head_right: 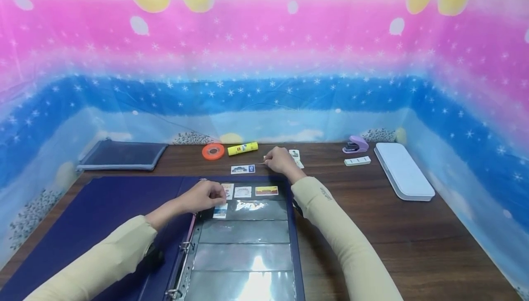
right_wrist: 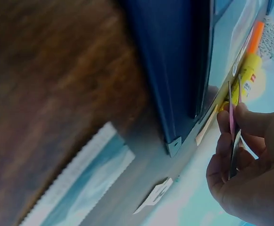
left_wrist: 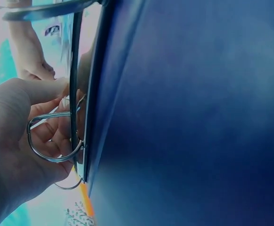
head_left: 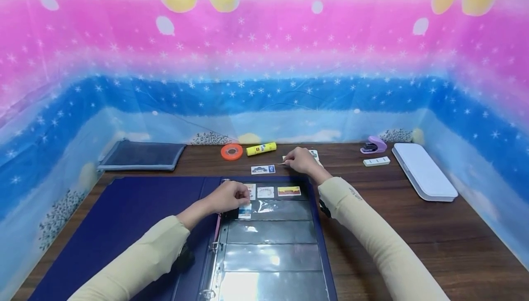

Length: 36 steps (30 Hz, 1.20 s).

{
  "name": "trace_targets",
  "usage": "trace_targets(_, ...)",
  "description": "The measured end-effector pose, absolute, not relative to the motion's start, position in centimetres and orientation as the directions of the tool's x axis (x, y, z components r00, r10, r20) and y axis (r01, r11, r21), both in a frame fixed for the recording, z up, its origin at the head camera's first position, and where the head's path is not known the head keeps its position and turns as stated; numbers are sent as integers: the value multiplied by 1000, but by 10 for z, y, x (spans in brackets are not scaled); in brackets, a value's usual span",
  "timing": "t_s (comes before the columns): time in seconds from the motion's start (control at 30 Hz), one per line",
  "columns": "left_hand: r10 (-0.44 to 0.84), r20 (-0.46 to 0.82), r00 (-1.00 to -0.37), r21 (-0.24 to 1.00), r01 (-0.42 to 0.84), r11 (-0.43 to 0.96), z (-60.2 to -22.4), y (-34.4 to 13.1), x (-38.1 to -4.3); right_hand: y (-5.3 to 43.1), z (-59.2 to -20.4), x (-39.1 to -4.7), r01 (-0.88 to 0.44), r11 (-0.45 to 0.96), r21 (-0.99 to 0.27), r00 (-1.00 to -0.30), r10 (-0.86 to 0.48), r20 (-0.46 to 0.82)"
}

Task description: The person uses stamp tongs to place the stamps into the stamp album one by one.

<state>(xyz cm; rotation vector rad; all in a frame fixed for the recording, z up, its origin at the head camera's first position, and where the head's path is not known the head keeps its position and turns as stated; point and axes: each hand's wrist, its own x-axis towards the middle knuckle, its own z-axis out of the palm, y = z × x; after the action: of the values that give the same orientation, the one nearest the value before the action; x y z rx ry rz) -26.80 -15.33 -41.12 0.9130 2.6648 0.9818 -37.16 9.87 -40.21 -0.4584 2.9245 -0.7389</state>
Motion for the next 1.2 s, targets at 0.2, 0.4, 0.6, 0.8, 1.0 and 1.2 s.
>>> trace_targets(0.2,605,40,-795,623,493,607,-409,-153,-270,93,-401,-373,-292,835,-466,-940,-340,-19)
trace_targets(0.4,610,17,-793,626,484,612,-405,-151,-270,90,-400,-374,-282,838,-467,-944,-328,-19)
trace_targets(0.6,613,-17,-790,634,466,618,-405,-150,-271,88,-400,-375,-264,840,-473,-950,-312,-24)
trace_targets(0.8,622,-32,-782,638,463,615,-401,-150,-271,88,-399,-374,-244,835,-493,-954,-297,-31)
trace_targets(1.0,634,-34,-772,643,469,605,-401,-151,-272,91,-397,-374,-227,828,-514,-961,-274,-18)
trace_targets(1.2,633,-42,-773,642,465,610,-401,-151,-272,98,-389,-373,-233,831,-506,-962,-274,-6)
